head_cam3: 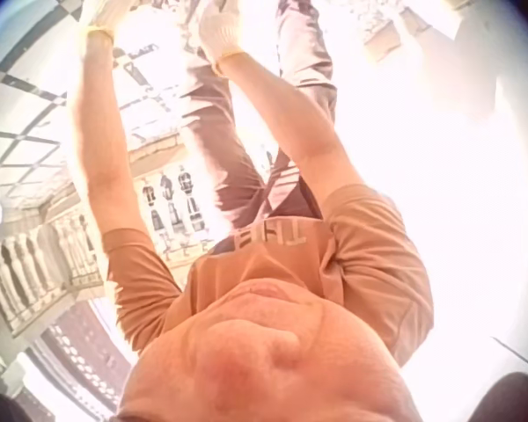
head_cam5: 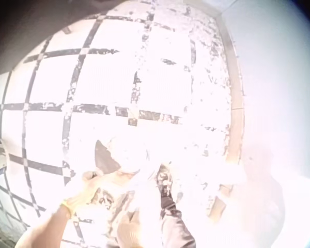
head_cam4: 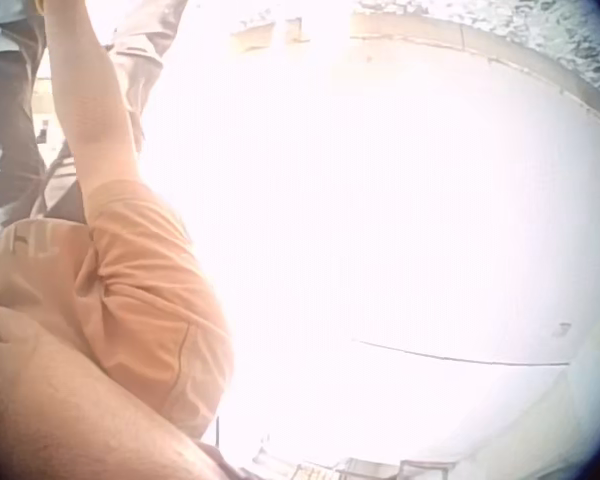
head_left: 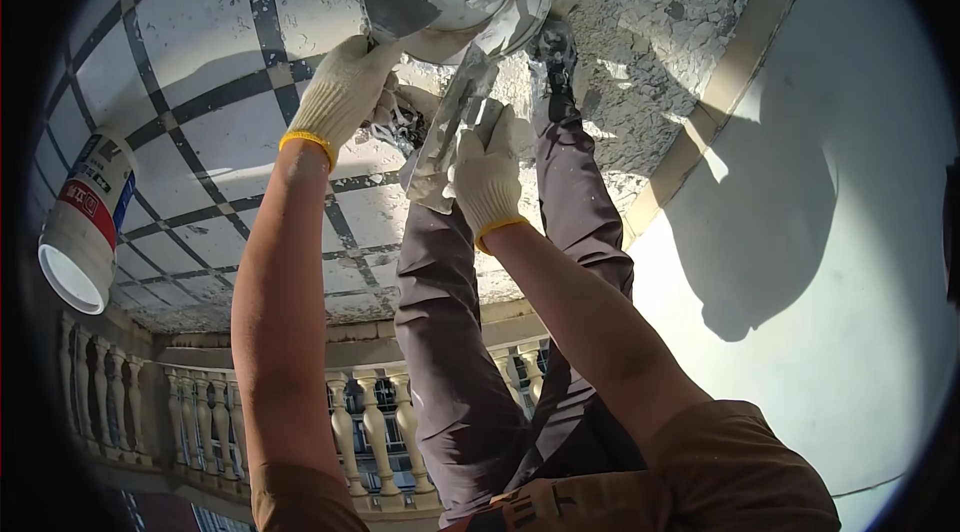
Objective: Apply plaster or joint compound to a wall surface using a trowel and putty knife.
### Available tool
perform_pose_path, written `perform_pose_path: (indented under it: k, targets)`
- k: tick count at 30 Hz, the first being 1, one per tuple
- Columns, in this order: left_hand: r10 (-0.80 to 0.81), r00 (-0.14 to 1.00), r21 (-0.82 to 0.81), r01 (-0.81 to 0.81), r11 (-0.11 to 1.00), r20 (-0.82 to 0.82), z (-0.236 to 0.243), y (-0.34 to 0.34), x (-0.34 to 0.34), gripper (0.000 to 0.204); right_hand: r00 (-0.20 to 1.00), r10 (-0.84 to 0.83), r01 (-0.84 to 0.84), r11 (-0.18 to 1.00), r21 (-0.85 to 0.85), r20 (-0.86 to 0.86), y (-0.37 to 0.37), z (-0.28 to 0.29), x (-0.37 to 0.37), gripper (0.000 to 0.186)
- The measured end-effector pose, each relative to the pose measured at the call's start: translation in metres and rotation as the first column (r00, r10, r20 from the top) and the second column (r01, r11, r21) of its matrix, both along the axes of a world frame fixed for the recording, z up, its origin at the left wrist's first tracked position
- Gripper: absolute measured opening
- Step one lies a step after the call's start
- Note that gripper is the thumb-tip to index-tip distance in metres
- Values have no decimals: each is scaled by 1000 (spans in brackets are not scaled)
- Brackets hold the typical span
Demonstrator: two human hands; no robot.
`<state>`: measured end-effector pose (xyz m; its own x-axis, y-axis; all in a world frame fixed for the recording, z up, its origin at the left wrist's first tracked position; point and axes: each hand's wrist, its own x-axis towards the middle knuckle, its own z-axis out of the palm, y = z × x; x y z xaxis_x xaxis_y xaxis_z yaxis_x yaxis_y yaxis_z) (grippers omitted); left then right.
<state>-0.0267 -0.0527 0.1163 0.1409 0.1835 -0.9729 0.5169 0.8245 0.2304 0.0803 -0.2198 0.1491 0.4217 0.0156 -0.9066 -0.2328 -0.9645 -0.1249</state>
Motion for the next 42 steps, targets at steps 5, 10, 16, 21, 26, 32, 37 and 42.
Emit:
perform_pose_path:
  k: [5, 10, 16, 21, 26, 32, 37, 42]
  targets:
    - [-64, 998, 75, 63, 995, 12, 15, 6, -8, 29, 980, -199, 198, 979, -44, -13, 18, 0, -43, 48]
    - [-91, 995, 102, 88, 991, 29, 27, 18, -11, 31, 526, -715, 764, 635, -113, -461, 29, -8, -41, 19]
    - [-106, 994, 131, 100, 986, 34, 39, 29, -23, 32, 178, -620, 875, 455, -166, -764, -5, -3, 27, 5]
    - [11, 1000, 7, -11, 1000, 6, 31, 15, -15, 27, 507, -531, 758, 650, 58, -679, -5, 21, 101, 39]
    - [-45, 998, -73, 47, 996, 38, 29, -8, 26, 23, 948, 146, 61, 790, 611, -283, 21, 1, 120, 63]
    - [175, 980, -78, -167, 983, 97, 14, -26, 36, 22, 934, 234, -61, 851, 522, -271, 52, -35, 121, 60]
    - [287, 955, -115, -277, 954, 81, 56, -38, 18, 20, 915, 314, -184, 884, 431, -254, 76, -58, 158, 59]
    - [877, 446, -371, -796, 479, 177, 74, -101, -4, 26, 886, 395, -294, 883, 365, -243, 82, -52, 171, 57]
